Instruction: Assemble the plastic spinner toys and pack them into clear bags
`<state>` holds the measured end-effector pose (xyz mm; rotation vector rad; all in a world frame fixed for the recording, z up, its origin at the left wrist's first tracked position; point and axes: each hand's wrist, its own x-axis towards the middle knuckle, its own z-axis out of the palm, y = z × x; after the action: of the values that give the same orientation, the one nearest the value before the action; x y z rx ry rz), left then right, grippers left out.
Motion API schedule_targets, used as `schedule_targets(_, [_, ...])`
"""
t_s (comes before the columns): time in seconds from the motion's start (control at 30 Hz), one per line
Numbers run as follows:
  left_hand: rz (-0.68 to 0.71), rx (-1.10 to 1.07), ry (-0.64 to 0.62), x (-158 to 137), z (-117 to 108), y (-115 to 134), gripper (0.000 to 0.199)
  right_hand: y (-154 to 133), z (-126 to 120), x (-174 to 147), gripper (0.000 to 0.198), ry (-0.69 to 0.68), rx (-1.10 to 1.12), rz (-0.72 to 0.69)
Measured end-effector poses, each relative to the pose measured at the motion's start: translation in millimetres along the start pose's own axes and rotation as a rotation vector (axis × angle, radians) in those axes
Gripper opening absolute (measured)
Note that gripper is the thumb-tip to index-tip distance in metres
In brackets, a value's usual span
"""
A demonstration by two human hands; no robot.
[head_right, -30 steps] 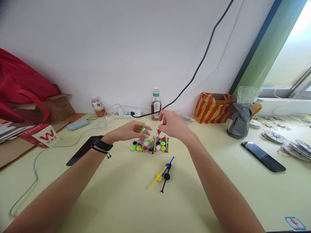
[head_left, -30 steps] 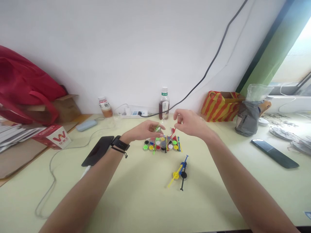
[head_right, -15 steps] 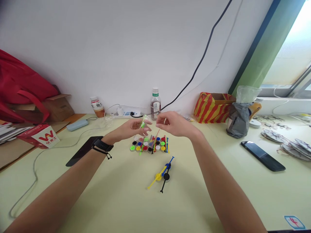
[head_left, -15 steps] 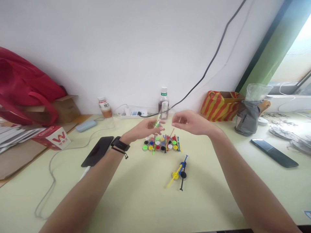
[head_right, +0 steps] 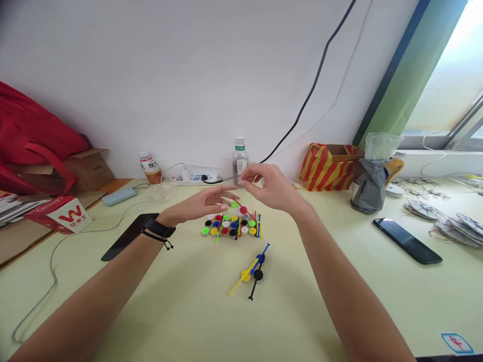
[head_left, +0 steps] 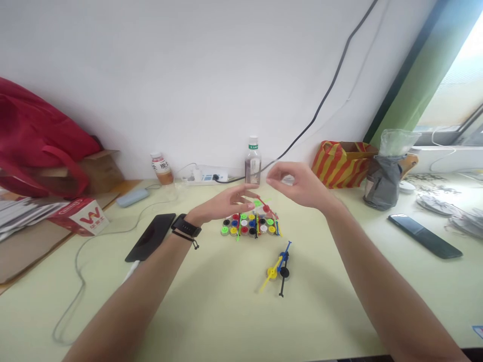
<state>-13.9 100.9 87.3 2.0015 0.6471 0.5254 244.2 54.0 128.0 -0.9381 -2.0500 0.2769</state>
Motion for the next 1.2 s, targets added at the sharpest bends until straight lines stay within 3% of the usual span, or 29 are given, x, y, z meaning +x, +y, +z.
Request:
schedule_targets(0.07, [0.015,0.003,0.029,0,-1,-2,0.069,0,1,0,0.006,0.026,0.001,-0.024])
schedule_targets(0.2, [0.009,-0.031,0.007,1,-1,-5,0.074,4,1,-1,0.008,-0.190,-0.004,-0.008])
schedule_targets(0.47, [-0.036,-0.099,-0.019,7,23,-10,0.073,-8,6,0,0.010,-0.127,0.013,-0.038])
schedule_targets(0.53, [-0.082,-0.113,-0.005,9,28,-13,0.068,-12,1,1,0.012,-0.074,0.005,-0.034])
schedule_targets(0.63, [-0.122,-0.151,0.053,7,32,-17,0.056,-13,-13,0,0.022,0.116,-0.031,0.007])
schedule_targets(0.73, [-0.135,-0.279,0.118,-6,39,-20,0.051,-10,-23,-10,0.015,0.283,-0.002,0.063])
schedule_targets(0.8, [-0.142,-0.386,0.134,-19,47,-23,0.047,-10,-19,-24,0.011,0.154,0.066,0.074])
schedule_targets(0.9, [-0.149,-0.381,0.203,-40,63,-31,0.044,-17,6,-57,0.010,-0.373,0.103,0.057])
schedule_targets(0.97, [-0.153,-0.355,0.258,-49,73,-37,0.046,-24,29,-81,0.010,-0.584,0.088,0.036])
schedule_targets(1.1, [-0.145,-0.327,0.301,-57,85,-49,0.053,-35,66,-113,0.011,-0.747,-0.132,-0.067])
schedule_targets(1.2, [-0.145,-0.234,0.286,-58,89,-51,0.056,-38,72,-116,0.022,-0.706,-0.176,-0.087])
